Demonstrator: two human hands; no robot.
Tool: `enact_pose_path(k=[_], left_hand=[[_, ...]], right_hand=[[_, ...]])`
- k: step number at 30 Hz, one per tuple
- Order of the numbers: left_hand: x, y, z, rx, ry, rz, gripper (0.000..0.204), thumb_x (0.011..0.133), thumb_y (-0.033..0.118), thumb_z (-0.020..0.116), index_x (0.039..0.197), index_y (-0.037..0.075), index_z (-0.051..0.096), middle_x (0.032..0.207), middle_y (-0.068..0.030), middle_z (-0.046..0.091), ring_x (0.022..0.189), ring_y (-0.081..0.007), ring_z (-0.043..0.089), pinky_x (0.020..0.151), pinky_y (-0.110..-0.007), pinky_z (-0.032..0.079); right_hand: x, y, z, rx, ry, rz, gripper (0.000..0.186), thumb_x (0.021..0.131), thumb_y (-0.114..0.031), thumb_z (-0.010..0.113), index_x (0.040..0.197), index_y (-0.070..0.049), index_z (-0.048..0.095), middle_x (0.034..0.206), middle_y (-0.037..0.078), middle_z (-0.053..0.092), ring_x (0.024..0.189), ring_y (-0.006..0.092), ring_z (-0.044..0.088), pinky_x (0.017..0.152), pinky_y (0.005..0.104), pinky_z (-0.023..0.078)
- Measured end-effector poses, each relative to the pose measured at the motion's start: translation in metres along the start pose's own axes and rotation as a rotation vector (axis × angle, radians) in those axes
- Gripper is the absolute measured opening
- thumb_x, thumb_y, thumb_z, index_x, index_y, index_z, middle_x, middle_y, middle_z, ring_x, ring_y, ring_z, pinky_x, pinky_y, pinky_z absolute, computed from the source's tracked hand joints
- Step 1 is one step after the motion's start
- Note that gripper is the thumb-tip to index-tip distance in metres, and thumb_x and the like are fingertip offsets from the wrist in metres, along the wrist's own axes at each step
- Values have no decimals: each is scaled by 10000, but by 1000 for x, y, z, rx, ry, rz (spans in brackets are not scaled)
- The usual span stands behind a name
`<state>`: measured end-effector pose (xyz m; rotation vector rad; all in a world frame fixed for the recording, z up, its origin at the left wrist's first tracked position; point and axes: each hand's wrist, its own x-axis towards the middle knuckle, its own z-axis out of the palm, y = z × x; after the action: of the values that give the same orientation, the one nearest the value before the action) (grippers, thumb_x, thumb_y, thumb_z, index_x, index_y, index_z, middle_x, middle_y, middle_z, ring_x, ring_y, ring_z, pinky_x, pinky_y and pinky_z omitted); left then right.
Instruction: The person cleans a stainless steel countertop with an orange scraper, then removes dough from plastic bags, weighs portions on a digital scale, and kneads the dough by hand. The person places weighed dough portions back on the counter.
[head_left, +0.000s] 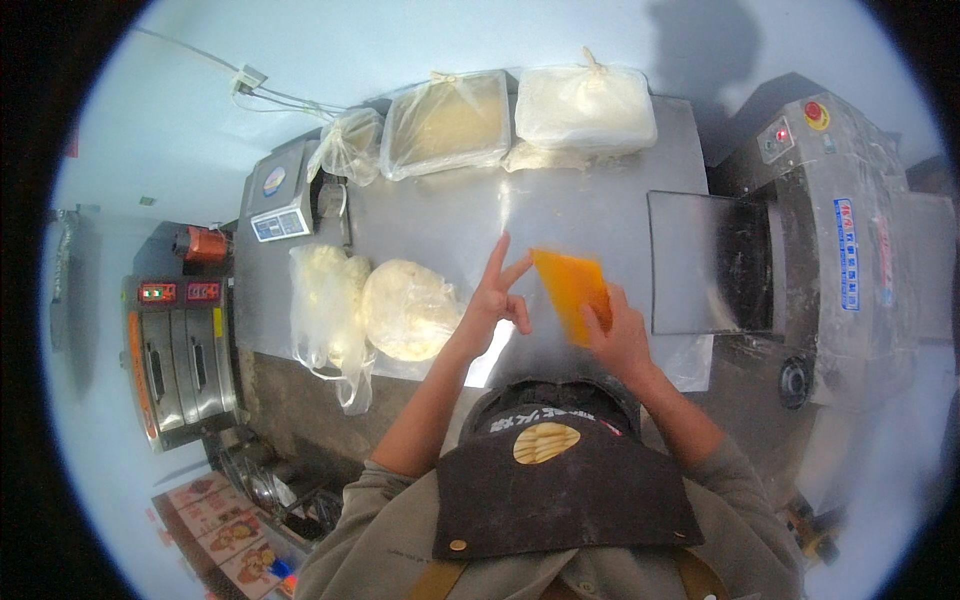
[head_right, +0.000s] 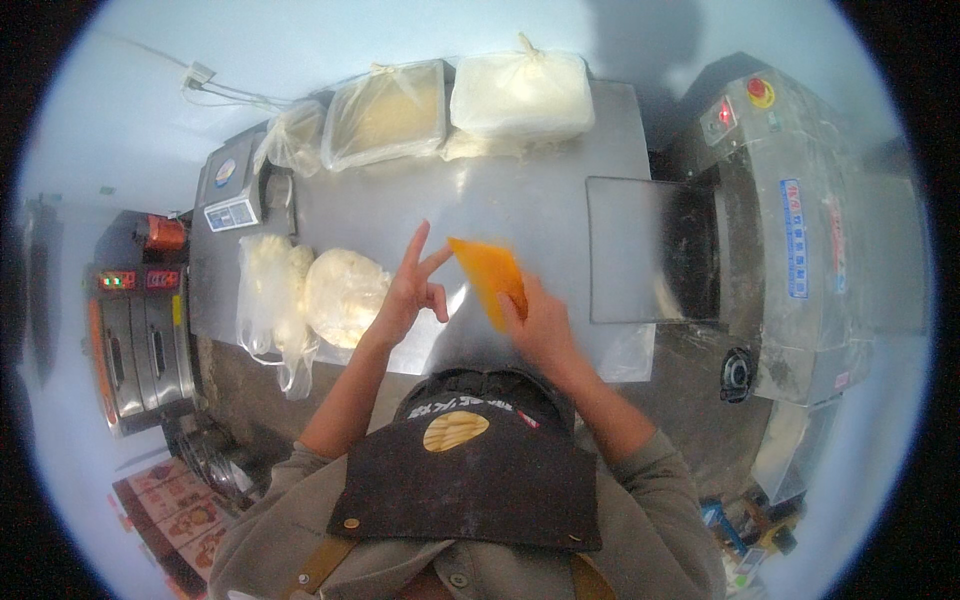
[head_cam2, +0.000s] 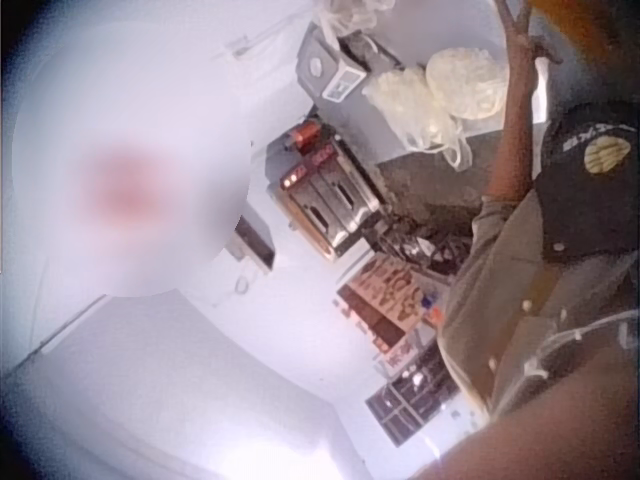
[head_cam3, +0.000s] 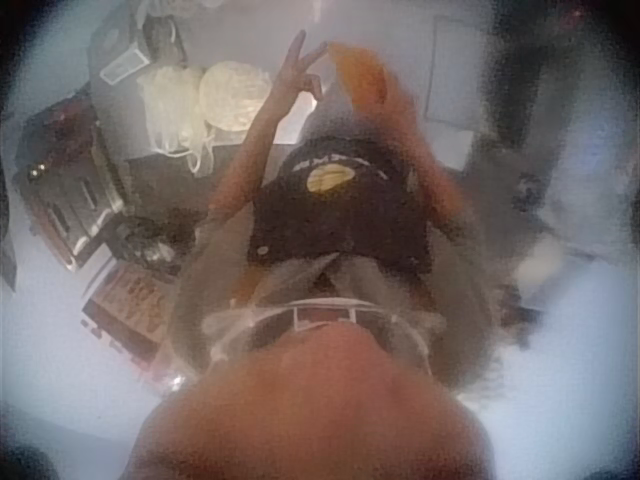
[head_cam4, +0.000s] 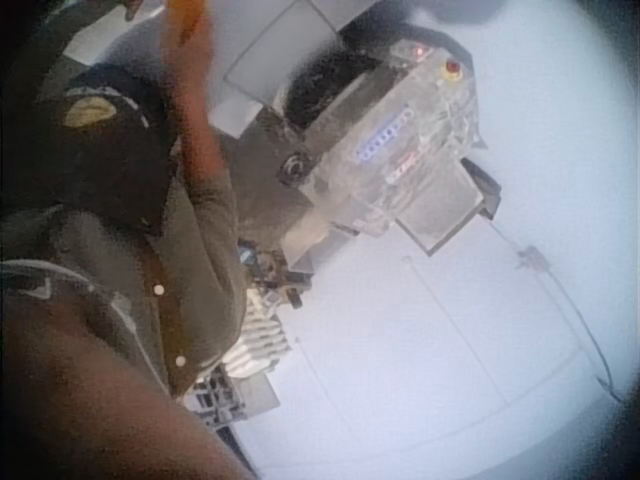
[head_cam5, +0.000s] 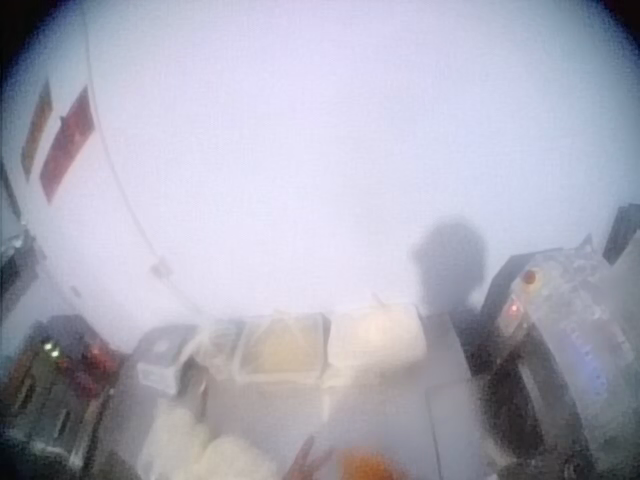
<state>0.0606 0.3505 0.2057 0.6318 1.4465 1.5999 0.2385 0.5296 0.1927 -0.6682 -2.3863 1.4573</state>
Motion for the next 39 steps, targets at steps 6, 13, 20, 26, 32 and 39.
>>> enact_pose_path(k=[6, 13, 20, 26, 32, 39], left_hand=[[4, -1, -5, -516, -98, -275, 1048, 974, 713, 531, 1686, 79, 97, 1499, -317, 527, 636, -159, 635, 604, -260, 532], [16, 9, -8, -784, -76, -294, 1013, 959, 672, 566, 1668, 67, 168, 1518, -346, 475, 829, -183, 636, 727, -286, 541], [28, 17, -16, -965, -29, -230, 1024, 955, 661, 584, 1670, 67, 155, 1585, -362, 377, 852, -198, 611, 805, -328, 547], [31, 11, -14, -221, 92, -119, 1142, 928, 700, 627, 1690, 90, 36, 1572, -274, 468, 774, -208, 668, 748, -332, 583], [24, 6, 4, 34, 49, -62, 1246, 872, 802, 605, 1693, 108, -26, 1536, -208, 543, 746, -190, 707, 705, -314, 605], [18, 8, -2, 15, 65, -55, 1147, 940, 770, 549, 1696, 122, -19, 1576, -234, 492, 735, -184, 693, 699, -309, 604]], right_hand=[[-5, 4, 10, 559, -40, 229, 334, 1028, -98, 625, 1326, 10, 519, 1156, 106, 665, 1028, 139, 658, 882, 318, 557], [-5, 25, 18, 634, -29, 224, 351, 1027, -77, 625, 1347, 9, 510, 1202, 88, 647, 1075, 139, 648, 934, 308, 541], [-15, 46, 21, 467, 42, 148, 356, 1011, -91, 652, 1340, 4, 551, 1161, 107, 677, 1041, 175, 672, 909, 329, 553], [-21, 36, 12, 337, 119, 160, 357, 998, -130, 672, 1316, -4, 570, 1092, 176, 725, 976, 250, 734, 851, 379, 580], [-10, 1, 6, 52, -16, 35, 348, 989, -153, 672, 1289, -16, 558, 983, 227, 731, 881, 373, 757, 759, 427, 591], [25, 9, 4, -166, 44, 206, 350, 999, -175, 648, 1303, -22, 568, 1007, 258, 730, 908, 443, 739, 772, 502, 582]])
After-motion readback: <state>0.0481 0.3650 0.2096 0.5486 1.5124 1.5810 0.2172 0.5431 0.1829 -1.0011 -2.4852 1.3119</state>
